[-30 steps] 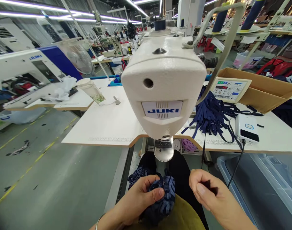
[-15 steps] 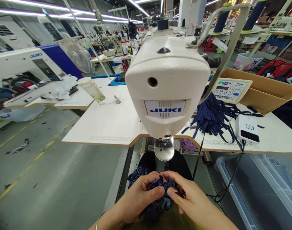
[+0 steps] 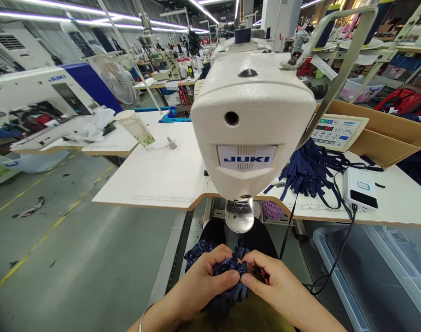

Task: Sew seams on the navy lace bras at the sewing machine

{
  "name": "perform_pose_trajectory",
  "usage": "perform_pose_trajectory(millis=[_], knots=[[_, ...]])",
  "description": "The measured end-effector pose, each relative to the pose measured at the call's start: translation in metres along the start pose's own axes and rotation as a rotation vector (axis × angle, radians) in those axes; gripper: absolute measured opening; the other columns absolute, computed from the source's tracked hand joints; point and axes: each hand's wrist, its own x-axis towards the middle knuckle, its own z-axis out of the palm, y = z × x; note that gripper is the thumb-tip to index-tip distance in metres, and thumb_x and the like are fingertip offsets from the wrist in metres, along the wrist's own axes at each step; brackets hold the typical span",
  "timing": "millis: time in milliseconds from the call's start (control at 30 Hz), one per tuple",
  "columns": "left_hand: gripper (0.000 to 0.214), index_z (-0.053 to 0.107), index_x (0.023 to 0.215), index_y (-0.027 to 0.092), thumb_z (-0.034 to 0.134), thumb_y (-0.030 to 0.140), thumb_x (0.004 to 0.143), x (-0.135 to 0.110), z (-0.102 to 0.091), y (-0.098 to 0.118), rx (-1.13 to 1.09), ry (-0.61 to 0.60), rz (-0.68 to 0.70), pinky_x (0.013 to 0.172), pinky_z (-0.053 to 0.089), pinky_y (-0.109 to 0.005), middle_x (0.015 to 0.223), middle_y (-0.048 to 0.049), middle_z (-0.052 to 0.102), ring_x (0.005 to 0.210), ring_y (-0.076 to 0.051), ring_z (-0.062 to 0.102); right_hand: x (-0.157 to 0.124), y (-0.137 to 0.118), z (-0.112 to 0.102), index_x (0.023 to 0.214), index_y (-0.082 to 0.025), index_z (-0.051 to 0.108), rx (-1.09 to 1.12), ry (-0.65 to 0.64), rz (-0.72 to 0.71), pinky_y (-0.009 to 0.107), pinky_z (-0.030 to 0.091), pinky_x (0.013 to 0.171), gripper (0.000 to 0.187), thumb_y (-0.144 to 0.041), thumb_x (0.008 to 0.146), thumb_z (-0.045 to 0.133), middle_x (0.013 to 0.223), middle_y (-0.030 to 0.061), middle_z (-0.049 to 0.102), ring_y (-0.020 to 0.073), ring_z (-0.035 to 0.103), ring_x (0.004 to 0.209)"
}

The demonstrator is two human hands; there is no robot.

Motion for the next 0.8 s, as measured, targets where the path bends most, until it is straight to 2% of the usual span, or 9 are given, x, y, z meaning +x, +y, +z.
perform_pose_trajectory(millis=[100,200,267,367,500,600,667,733,800], knots=[[0.022,0.064,0.082,0.016,0.065,0.038,0.080,0.000,0.000,0.000,0.015,-0.014,0.007,0.073,0.037,-0.025,0.086,-0.0003,0.049,0.080,-0.014,0.048,-0.001,-0.003,-0.003,0.114,-0.028,0.055,0.098,0.001,0.012,0.025,0.042,0.071,0.031,-0.044,0.087,0.057,0.105,0.0015,0.056,0.0148,0.050,0.083],[0.020,0.067,0.086,0.016,0.064,0.036,0.081,-0.001,0.000,0.003,0.020,-0.017,0.023,0.077,0.038,-0.026,0.089,-0.0015,0.051,0.084,-0.015,0.050,-0.001,-0.005,-0.004,0.137,-0.035,0.038,0.233,-0.082,0.065,0.024,0.046,0.062,0.053,-0.047,0.088,0.055,0.138,0.0061,0.042,0.0109,0.051,0.073],[0.019,0.069,0.091,0.017,0.064,0.033,0.082,-0.002,0.000,0.006,0.026,-0.016,0.044,0.080,0.038,-0.026,0.091,-0.0020,0.052,0.088,-0.016,0.050,0.000,-0.004,-0.003,0.142,-0.037,0.030,0.305,-0.122,0.057,0.023,0.045,0.054,0.058,-0.048,0.090,0.053,0.145,0.0091,0.034,0.0065,0.046,0.062],[0.018,0.071,0.096,0.019,0.063,0.028,0.083,-0.002,0.000,0.010,0.059,-0.035,0.067,0.082,0.038,-0.025,0.092,-0.0018,0.054,0.089,-0.016,0.051,0.002,-0.001,-0.001,0.142,-0.037,0.029,0.364,-0.136,0.019,0.021,0.045,0.052,0.060,-0.046,0.089,0.056,0.147,0.0109,0.032,0.0055,0.045,0.061],[0.013,0.072,0.092,0.020,0.063,0.024,0.083,-0.003,-0.001,0.010,0.106,-0.032,0.070,0.077,0.040,-0.023,0.088,-0.0004,0.050,0.085,-0.014,0.050,0.004,0.003,0.000,0.143,-0.036,0.027,0.397,-0.172,0.014,0.021,0.044,0.052,0.064,-0.043,0.087,0.058,0.140,0.0093,0.041,0.0063,0.044,0.062],[0.016,0.072,0.095,0.024,0.061,0.019,0.084,-0.003,-0.001,0.004,0.202,0.001,0.131,0.078,0.042,-0.022,0.092,-0.0007,0.048,0.089,-0.014,0.051,0.005,0.003,0.000,0.140,-0.032,0.032,0.292,-0.163,-0.002,0.022,0.044,0.056,0.059,-0.040,0.088,0.057,0.118,0.0055,0.056,0.0111,0.050,0.071],[0.022,0.070,0.101,0.026,0.059,0.016,0.085,-0.004,0.000,-0.002,0.356,0.039,0.210,0.077,0.043,-0.022,0.098,-0.0017,0.049,0.090,-0.013,0.053,0.006,0.003,0.000,0.122,-0.028,0.051,0.109,-0.110,-0.047,0.023,0.042,0.062,0.035,-0.036,0.088,0.055,0.098,0.0017,0.060,0.0136,0.052,0.076],[0.025,0.067,0.106,0.026,0.058,0.015,0.086,-0.006,-0.001,-0.007,0.589,0.067,0.285,0.075,0.044,-0.024,0.100,-0.0029,0.053,0.089,-0.015,0.055,0.008,0.003,0.001,0.095,-0.025,0.059,-0.134,-0.027,-0.118,0.023,0.038,0.063,0.011,-0.031,0.089,0.052,0.085,-0.0009,0.058,0.0135,0.051,0.075],[0.020,0.065,0.104,0.023,0.055,0.015,0.089,-0.006,-0.005,-0.011,0.884,0.106,0.280,0.076,0.045,-0.028,0.094,-0.0039,0.058,0.087,-0.018,0.056,0.010,0.006,0.003,0.079,-0.023,0.053,-0.387,0.069,-0.176,0.024,0.032,0.060,0.014,-0.030,0.090,0.050,0.077,-0.0027,0.054,0.0125,0.048,0.068]])
